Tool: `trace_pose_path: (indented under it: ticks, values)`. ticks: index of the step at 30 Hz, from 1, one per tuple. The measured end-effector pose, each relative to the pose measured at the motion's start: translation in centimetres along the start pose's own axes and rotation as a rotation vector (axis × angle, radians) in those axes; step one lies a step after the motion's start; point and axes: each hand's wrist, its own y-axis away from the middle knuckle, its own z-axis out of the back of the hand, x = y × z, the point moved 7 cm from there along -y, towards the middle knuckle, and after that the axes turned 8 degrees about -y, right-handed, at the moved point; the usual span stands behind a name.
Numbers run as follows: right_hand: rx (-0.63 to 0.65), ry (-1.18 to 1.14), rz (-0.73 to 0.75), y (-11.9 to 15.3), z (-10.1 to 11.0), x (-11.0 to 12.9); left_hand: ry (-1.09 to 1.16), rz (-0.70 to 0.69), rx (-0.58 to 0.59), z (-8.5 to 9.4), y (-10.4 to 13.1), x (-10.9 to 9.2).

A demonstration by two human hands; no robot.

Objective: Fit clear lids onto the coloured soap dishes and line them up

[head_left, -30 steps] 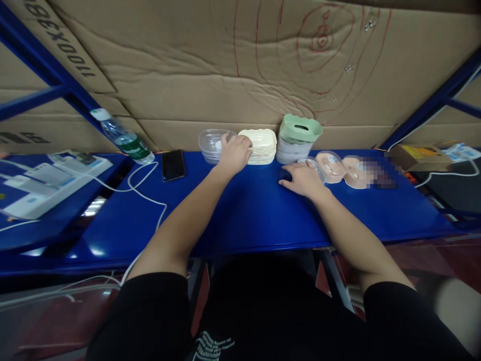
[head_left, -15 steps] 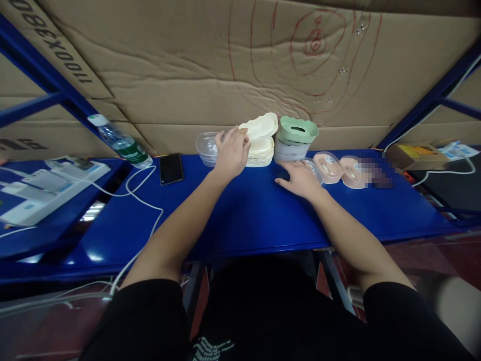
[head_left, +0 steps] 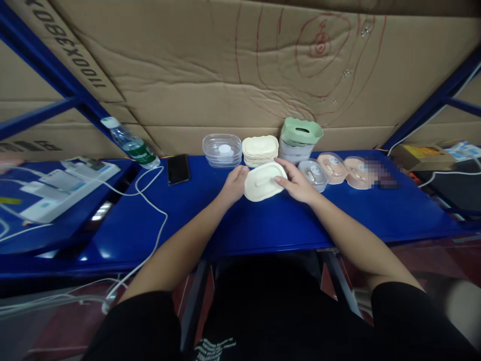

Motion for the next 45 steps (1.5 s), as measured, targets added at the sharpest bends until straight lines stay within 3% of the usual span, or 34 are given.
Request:
trace_pose_path:
  ticks: [4,15,19,23,27,31,36,40,45]
  values:
    - [0.059,-0.147,-0.090,-0.1,-0.7,-1.1,-0.126,0.008,0.114,-0.9,0.2,0.3]
    - [0.221,0.285,-0.176,0.0,-0.6,-0.1,-0.503,-0.118,0.566,-3.0,2.7,-0.9]
    - [0.268,0.348,-0.172,0.1,-1.0,-0.3,-0.710,-0.183,0.644,-3.7,3.2,-1.3]
    - [0.270,0.380,-0.159,0.2,-1.2,-0.2,-0.837,-0.216,0.647,-4.0,3.3,-1.8]
    - [0.141,0.267,-0.127,0.0,0.0,-0.2,-0.843,-0.226,0.639,-3.9,3.5,-2.0]
    - [-0.128,0.182,-0.057,-0.3,3.4,-0.6,-0.842,-0.241,0.634,-4.0,3.6,-1.9]
    - [-0.398,0.440,-0.052,0.0,8.2,-2.2,-0.843,-0.241,0.648,-4.2,3.6,-1.8]
    - [-0.444,0.630,-0.114,0.2,10.0,-4.0,-0.834,-0.257,0.654,-4.5,3.6,-1.6]
    - [-0.337,0.716,-0.124,0.0,9.2,-4.9,-0.825,-0.273,0.631,-4.6,3.5,-1.4]
